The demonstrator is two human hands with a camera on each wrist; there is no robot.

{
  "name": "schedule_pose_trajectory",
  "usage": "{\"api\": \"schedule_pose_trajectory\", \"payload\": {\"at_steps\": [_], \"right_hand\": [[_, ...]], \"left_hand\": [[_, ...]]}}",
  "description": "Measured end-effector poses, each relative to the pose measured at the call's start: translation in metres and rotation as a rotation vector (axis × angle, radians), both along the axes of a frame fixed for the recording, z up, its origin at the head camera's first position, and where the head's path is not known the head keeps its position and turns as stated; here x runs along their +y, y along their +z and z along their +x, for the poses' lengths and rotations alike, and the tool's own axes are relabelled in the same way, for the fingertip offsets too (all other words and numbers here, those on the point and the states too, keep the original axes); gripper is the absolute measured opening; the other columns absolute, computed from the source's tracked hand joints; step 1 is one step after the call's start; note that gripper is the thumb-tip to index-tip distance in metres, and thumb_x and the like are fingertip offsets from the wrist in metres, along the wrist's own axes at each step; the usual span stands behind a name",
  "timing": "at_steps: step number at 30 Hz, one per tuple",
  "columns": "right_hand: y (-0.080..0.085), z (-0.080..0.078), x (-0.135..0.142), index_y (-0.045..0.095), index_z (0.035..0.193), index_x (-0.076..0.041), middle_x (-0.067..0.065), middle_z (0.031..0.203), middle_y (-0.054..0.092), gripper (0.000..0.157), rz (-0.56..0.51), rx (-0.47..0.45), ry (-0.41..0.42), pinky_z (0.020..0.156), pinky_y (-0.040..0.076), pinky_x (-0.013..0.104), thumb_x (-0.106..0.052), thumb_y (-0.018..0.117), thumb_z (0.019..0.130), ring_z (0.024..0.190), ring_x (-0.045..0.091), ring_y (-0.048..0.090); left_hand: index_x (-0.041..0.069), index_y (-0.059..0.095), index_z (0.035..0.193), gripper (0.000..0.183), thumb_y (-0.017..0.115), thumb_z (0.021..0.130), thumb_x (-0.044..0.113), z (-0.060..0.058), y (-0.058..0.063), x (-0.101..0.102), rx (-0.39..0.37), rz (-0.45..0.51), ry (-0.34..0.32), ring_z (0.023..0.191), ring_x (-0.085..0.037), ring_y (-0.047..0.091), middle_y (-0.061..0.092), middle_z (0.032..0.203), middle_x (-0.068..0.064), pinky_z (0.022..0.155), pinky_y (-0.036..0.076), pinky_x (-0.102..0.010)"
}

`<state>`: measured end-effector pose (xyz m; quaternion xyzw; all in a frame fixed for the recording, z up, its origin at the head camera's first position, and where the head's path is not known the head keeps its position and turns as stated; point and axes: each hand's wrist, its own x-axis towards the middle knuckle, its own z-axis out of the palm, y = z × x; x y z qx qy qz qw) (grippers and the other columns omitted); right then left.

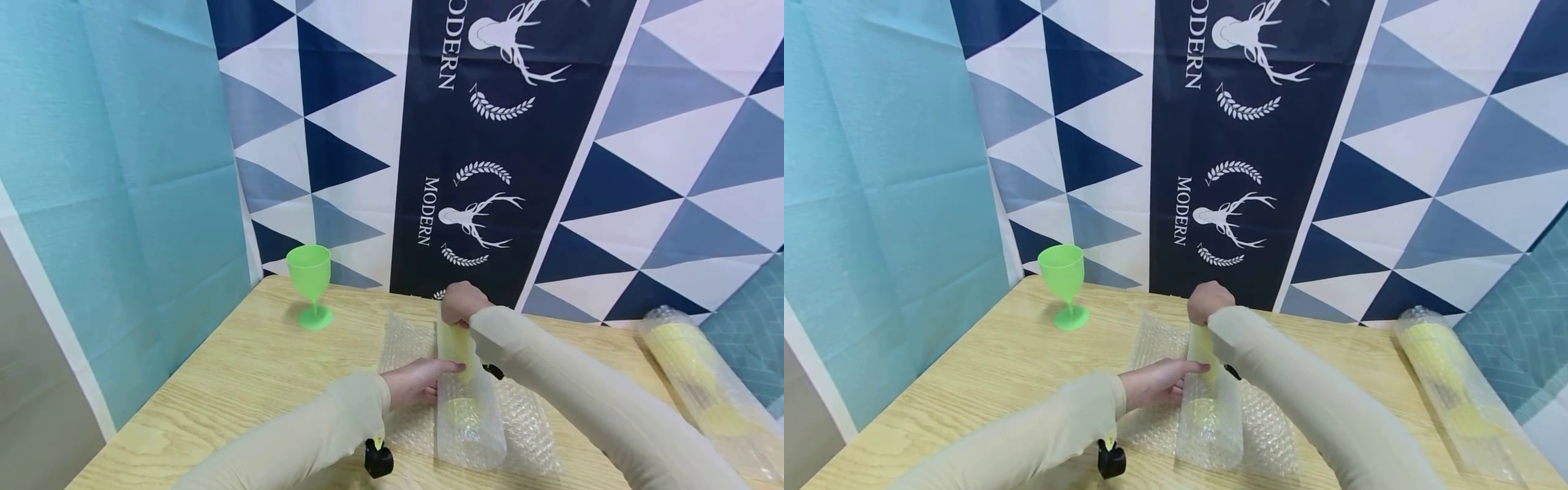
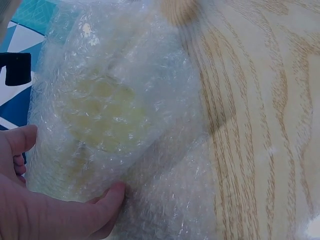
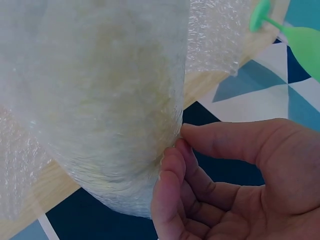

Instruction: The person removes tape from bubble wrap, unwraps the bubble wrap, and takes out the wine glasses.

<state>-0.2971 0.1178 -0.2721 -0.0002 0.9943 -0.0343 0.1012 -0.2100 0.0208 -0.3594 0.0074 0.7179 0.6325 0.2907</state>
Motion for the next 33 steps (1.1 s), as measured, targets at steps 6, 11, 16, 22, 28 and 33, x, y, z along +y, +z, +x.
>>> {"api": "schedule_pose_trajectory", "payload": {"at_steps": [6, 11, 16, 22, 28, 33], "right_hand": [[-0.003, 0.001, 0.005, 0.060, 0.080, -0.001, 0.008, 0.068, 0.053, 0.009, -0.038, -0.004, -0.003, 0.039, 0.030, 0.017, 0.001, 0.052, 0.078, 0.040, 0.009, 0.039], [-0.006, 0.003, 0.011, 0.057, 0.071, -0.002, 0.005, 0.062, 0.047, 0.011, -0.073, -0.006, 0.014, 0.039, 0.027, 0.017, 0.005, 0.049, 0.074, 0.040, 0.008, 0.035], [-0.007, 0.006, 0.018, 0.051, 0.062, -0.006, 0.005, 0.061, 0.048, 0.013, -0.053, 0.049, 0.069, 0.038, 0.027, 0.016, 0.004, 0.048, 0.069, 0.039, 0.008, 0.035], [-0.010, 0.008, 0.025, 0.050, 0.063, -0.007, 0.002, 0.058, 0.044, 0.010, -0.047, 0.059, 0.075, 0.038, 0.029, 0.016, 0.000, 0.050, 0.069, 0.040, 0.008, 0.038], [-0.013, 0.006, 0.030, 0.045, 0.061, -0.009, -0.003, 0.051, 0.039, 0.013, -0.082, 0.046, 0.104, 0.038, 0.030, 0.015, 0.000, 0.048, 0.070, 0.039, 0.007, 0.037], [-0.014, 0.005, 0.034, 0.036, 0.056, -0.014, -0.006, 0.047, 0.035, 0.022, -0.124, 0.063, 0.161, 0.039, 0.029, 0.015, -0.001, 0.049, 0.069, 0.038, 0.006, 0.034]], "left_hand": [[0.000, 0.045, 0.133, 0.058, 0.061, 0.090, 0.036, 0.001, -0.002, 0.000, 0.003, 0.003, 0.006, 0.108, -0.023, 0.062, 0.057, 0.121, -0.011, 0.100, 0.050, -0.039], [0.000, 0.045, 0.132, 0.058, 0.062, 0.090, 0.036, 0.002, -0.003, -0.001, 0.006, 0.011, 0.003, 0.107, -0.022, 0.062, 0.057, 0.119, -0.010, 0.100, 0.050, -0.039], [0.000, 0.046, 0.131, 0.057, 0.062, 0.089, 0.036, 0.002, -0.004, -0.001, 0.013, 0.021, 0.004, 0.104, -0.021, 0.063, 0.059, 0.116, -0.009, 0.099, 0.051, -0.038], [0.001, 0.048, 0.128, 0.055, 0.064, 0.089, 0.036, 0.002, -0.006, 0.000, 0.006, 0.028, 0.012, 0.099, -0.018, 0.065, 0.063, 0.110, -0.007, 0.095, 0.053, -0.035], [0.002, 0.050, 0.127, 0.052, 0.062, 0.090, 0.037, 0.002, -0.006, 0.000, -0.005, 0.021, 0.014, 0.099, -0.018, 0.066, 0.063, 0.109, -0.007, 0.095, 0.054, -0.035], [0.004, 0.051, 0.125, 0.049, 0.061, 0.091, 0.038, 0.002, -0.005, 0.000, -0.014, 0.020, 0.015, 0.099, -0.018, 0.065, 0.063, 0.110, -0.007, 0.096, 0.053, -0.036]]}}
